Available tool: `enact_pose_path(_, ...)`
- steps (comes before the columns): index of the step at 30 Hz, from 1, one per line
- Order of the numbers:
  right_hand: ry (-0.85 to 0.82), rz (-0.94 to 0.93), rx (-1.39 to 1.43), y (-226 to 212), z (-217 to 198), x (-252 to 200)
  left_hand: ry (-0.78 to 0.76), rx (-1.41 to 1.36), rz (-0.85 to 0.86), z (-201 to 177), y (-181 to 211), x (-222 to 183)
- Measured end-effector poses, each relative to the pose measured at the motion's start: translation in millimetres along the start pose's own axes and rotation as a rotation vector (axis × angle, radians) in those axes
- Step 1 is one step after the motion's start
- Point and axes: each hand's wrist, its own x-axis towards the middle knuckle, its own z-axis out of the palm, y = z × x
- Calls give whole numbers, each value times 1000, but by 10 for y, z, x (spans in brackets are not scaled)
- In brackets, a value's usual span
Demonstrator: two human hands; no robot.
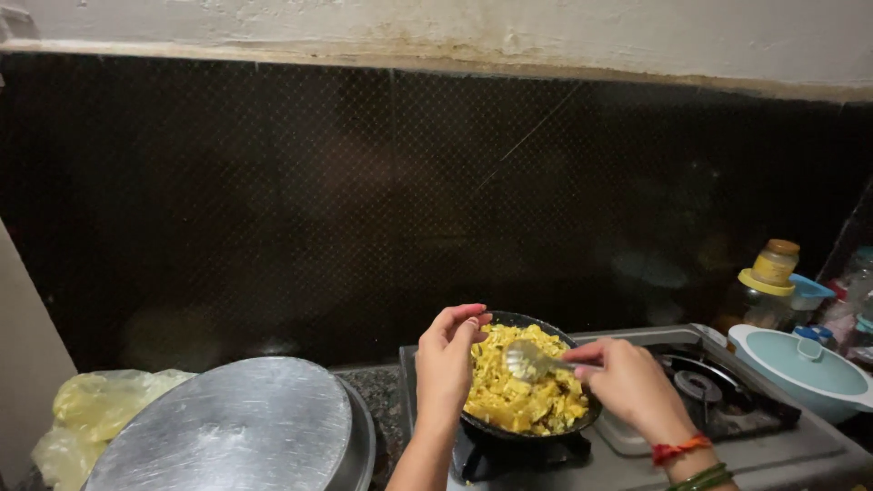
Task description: The person stirs a mixture of yellow food in a pan on a stove using a spoon, occasionally picking out and discarding small pieces from the mixture.
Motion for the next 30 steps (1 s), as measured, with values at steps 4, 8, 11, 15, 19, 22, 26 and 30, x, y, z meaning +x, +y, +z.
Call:
enact_pose_path(4,93,-44,64,11,-38,125,21,43,-24,37,102,6)
enact_pose_path(8,175,-56,-13,-48,-17,328,24,13,-25,90,57,108)
enact_pose_path(11,150,-61,-83,-23,111,507,24,-54,32,115,-4,178)
enact_pose_path(15,136,-151,-83,-83,243,683,60,-119,76,152,-68,225)
enact_pose_path(19,37,-238,-39,-165,366,754,98,-53,45,170,-42,196)
enact_pose_path(22,-105,-254,-31,-234,262,661,93,-125,146,179,-136,210)
enact_pose_path(26,-224,-356,57,59,36,723,158,-38,52,230,-31,132)
enact_pose_path(30,-312,-422,208,269,-220,695,180,-22,45,314,-59,117)
